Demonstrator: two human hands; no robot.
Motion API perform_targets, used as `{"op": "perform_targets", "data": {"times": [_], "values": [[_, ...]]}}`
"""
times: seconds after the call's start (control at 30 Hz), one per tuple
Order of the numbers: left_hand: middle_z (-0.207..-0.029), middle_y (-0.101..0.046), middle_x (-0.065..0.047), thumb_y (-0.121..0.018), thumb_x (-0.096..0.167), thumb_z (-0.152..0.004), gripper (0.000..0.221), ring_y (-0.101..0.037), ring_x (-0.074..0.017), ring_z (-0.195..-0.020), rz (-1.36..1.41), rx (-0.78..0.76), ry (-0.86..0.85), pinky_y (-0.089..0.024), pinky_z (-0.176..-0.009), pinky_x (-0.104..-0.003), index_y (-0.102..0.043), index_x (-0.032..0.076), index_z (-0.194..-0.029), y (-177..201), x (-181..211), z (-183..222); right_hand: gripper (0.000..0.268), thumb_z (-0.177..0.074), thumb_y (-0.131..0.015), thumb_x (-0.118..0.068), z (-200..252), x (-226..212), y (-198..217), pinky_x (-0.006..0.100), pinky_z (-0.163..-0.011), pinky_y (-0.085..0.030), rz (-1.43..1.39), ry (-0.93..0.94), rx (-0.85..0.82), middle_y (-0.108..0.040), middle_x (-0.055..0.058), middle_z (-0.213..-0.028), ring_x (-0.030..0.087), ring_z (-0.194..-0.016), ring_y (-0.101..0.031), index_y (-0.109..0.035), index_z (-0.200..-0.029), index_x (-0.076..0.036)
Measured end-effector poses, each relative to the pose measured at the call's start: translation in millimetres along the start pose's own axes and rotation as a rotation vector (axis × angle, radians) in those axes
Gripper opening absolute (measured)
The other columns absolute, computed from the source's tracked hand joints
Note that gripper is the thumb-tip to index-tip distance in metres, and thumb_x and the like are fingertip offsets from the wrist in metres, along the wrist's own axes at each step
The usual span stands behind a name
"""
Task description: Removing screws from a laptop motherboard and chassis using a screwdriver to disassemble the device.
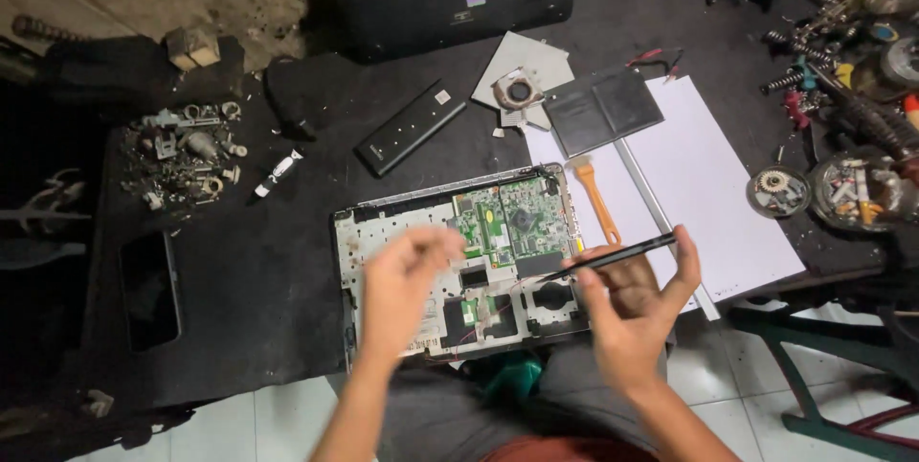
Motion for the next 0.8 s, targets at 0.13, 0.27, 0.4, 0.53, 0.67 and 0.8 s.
{"op": "perform_targets", "data": {"times": [0.13,0.27,0.4,0.53,0.67,0.8], "values": [[-0.097,-0.079,-0.001,-0.069,0.004,-0.094,0.009,-0.073,-0.0121,-0.088,-0.294,0.053,-0.302,-0.058,-0.08,-0.027,-0.076,0.009,-0.098,28.7,-3.6,-93.1,0.085,-0.096,-0.066,0.001,-14.5,14.1,23.4,0.02,-0.067,-0.037,-0.014,-0.105,0.106,-0.042,-0.001,-0.075,0.009,-0.07,-0.049,-0.015,-0.161,-0.024],[-0.09,-0.076,-0.007,-0.078,0.012,-0.093,0.003,-0.072,-0.0257,-0.077,-0.648,0.088,-0.468,-0.056,-0.071,-0.038,-0.079,0.012,-0.095,46.0,-28.6,-168.4,0.085,-0.099,-0.06,0.005,-21.1,49.8,57.7,0.037,-0.094,-0.053,-0.039,-0.122,0.1,-0.061,0.022,-0.108,0.026,-0.091,-0.066,-0.009,-0.162,-0.019],[-0.088,-0.072,-0.002,-0.082,0.015,-0.091,0.006,-0.075,-0.0249,-0.081,-0.915,0.047,-0.384,-0.06,-0.07,-0.037,-0.081,0.017,-0.096,49.7,-46.9,-199.1,0.088,-0.098,-0.063,0.002,-25.1,61.6,64.9,0.038,-0.091,-0.059,-0.08,-0.166,0.073,-0.06,0.019,-0.108,0.026,-0.093,-0.07,-0.007,-0.164,-0.016],[-0.094,-0.073,-0.004,-0.081,0.012,-0.092,0.009,-0.075,-0.0257,-0.086,-0.879,0.002,-0.315,-0.061,-0.071,-0.035,-0.081,0.016,-0.1,47.1,-56.0,-210.5,0.088,-0.098,-0.063,0.002,-27.4,53.2,63.0,0.038,-0.092,-0.059,-0.102,-0.191,0.051,-0.06,0.019,-0.106,0.026,-0.093,-0.07,-0.008,-0.164,-0.017],[-0.095,-0.072,-0.009,-0.078,0.007,-0.093,0.01,-0.073,-0.0297,-0.089,-0.838,-0.018,-0.29,-0.061,-0.074,-0.035,-0.081,0.012,-0.102,44.5,-52.9,-209.0,0.088,-0.097,-0.062,0.002,-30.2,53.2,63.9,0.039,-0.093,-0.058,-0.1,-0.196,0.011,-0.061,0.019,-0.105,0.028,-0.093,-0.071,-0.009,-0.164,-0.018],[-0.095,-0.07,-0.01,-0.079,0.01,-0.095,0.011,-0.068,-0.0283,-0.09,-0.871,-0.023,-0.346,-0.06,-0.077,-0.037,-0.081,0.013,-0.105,49.5,-49.1,-202.9,0.079,-0.102,-0.056,-0.001,-28.5,53.5,62.2,0.04,-0.091,-0.06,-0.111,-0.181,0.021,-0.061,0.018,-0.102,0.027,-0.09,-0.071,-0.01,-0.164,-0.017]]}}
Point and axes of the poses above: each hand's wrist, its own z-axis away from the middle knuckle, its own y-axis out of the back of the hand, x = y × z, the point moved 1 cm from there along -z, towards the middle knuckle
